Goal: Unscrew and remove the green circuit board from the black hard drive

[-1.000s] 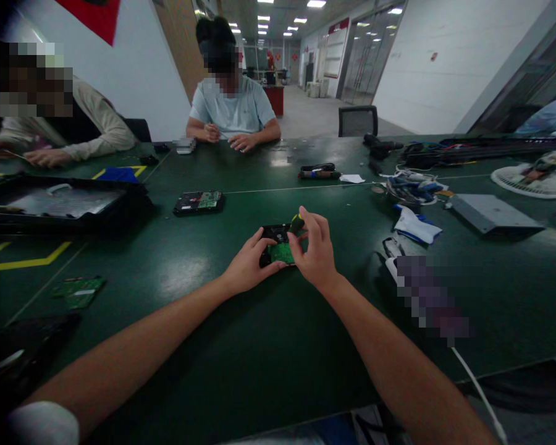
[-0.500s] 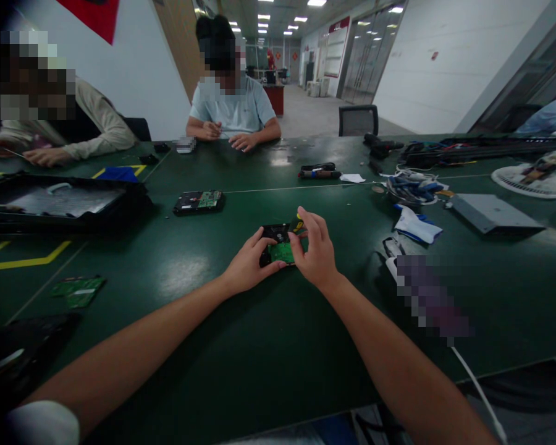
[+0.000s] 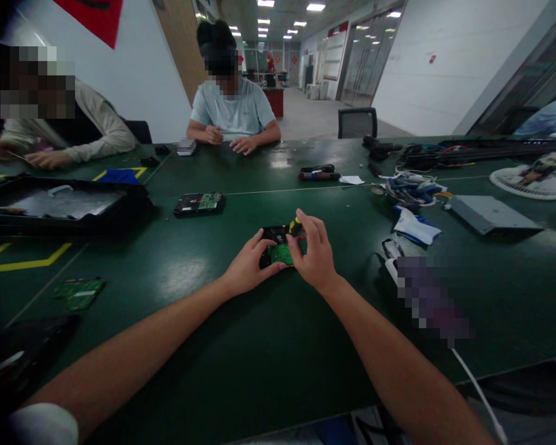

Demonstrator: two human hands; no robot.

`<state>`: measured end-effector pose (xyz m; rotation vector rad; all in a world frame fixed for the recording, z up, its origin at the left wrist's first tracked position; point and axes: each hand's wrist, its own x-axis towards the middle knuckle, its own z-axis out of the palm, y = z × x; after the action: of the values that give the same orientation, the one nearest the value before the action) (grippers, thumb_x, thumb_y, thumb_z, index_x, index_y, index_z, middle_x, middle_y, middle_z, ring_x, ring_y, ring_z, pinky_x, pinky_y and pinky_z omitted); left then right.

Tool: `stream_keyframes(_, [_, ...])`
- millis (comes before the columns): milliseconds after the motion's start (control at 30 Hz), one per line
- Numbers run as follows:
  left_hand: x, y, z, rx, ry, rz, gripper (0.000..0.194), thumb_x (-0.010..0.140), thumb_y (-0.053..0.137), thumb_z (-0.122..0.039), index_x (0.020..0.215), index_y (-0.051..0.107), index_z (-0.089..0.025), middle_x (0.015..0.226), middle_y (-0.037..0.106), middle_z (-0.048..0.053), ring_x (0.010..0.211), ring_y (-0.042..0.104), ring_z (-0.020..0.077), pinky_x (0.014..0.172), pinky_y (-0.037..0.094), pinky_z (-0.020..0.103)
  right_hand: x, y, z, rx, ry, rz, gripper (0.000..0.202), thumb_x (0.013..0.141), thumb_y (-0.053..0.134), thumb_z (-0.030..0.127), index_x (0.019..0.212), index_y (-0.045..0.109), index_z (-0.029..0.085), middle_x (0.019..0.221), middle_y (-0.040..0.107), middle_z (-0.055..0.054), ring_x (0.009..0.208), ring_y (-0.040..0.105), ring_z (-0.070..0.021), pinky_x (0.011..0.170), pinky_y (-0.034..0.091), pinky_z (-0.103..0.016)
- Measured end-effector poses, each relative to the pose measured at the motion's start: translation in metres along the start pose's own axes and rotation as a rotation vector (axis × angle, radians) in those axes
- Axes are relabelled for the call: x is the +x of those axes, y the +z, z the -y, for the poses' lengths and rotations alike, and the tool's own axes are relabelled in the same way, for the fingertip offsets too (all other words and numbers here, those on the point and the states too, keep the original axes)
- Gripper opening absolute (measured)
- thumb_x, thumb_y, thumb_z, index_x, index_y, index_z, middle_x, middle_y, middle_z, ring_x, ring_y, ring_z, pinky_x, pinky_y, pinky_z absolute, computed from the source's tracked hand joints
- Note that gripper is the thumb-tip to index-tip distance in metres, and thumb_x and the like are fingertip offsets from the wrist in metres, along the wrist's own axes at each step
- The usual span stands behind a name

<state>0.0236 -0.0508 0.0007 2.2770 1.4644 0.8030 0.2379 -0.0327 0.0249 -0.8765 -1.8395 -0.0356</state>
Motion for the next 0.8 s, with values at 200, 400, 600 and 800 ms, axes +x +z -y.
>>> stream_keyframes(200, [0.001, 0.001, 0.002, 0.004, 0.006, 0.0, 0.062, 0.088, 0.072, -0.06, 0.135, 0.06, -0.021, 0.163, 0.04, 0.021, 0.157, 0.032, 0.0372, 0.121, 0.04, 0.055, 0.001, 0.0, 0.001, -0.013, -0.018, -0.027, 0.07, 0.098, 0.064, 0.023, 0.159, 0.033, 0.033, 0.134, 0.056, -0.012, 0.106, 0.065, -0.0233, 0.077, 0.068, -0.039])
stream_keyframes(400, [0.001, 0.001, 0.001, 0.003, -0.013, 0.014, 0.06, 0.088, 0.072, -0.06, 0.134, 0.06, -0.022, 0.165, 0.039, 0.02, 0.158, 0.03, 0.0375, 0.121, 0.038, 0.057, 0.002, 0.0, 0.002, -0.022, -0.033, -0.031, 0.068, 0.098, 0.064, 0.023, 0.159, 0.034, 0.032, 0.133, 0.057, -0.012, 0.106, 0.064, -0.023, 0.075, 0.067, -0.037])
stream_keyframes(600, [0.001, 0.001, 0.001, -0.004, -0.043, 0.026, 0.063, 0.088, 0.07, -0.063, 0.135, 0.06, -0.023, 0.168, 0.032, 0.02, 0.158, 0.029, 0.0379, 0.122, 0.037, 0.058, 0.007, -0.012, 0.005, -0.092, -0.023, -0.142, 0.07, 0.094, 0.065, 0.025, 0.156, 0.034, 0.033, 0.132, 0.058, -0.011, 0.105, 0.062, -0.0267, 0.085, 0.063, -0.047])
stream_keyframes(800, [0.0, -0.001, 0.002, -0.017, -0.059, 0.044, 0.063, 0.088, 0.069, -0.065, 0.137, 0.059, -0.025, 0.17, 0.029, 0.018, 0.158, 0.028, 0.0379, 0.121, 0.037, 0.059, 0.012, -0.02, -0.017, -0.118, 0.256, -0.167, 0.048, 0.09, 0.063, 0.029, 0.136, 0.053, 0.024, 0.124, 0.06, -0.012, 0.102, 0.062, -0.0264, 0.089, 0.059, -0.049])
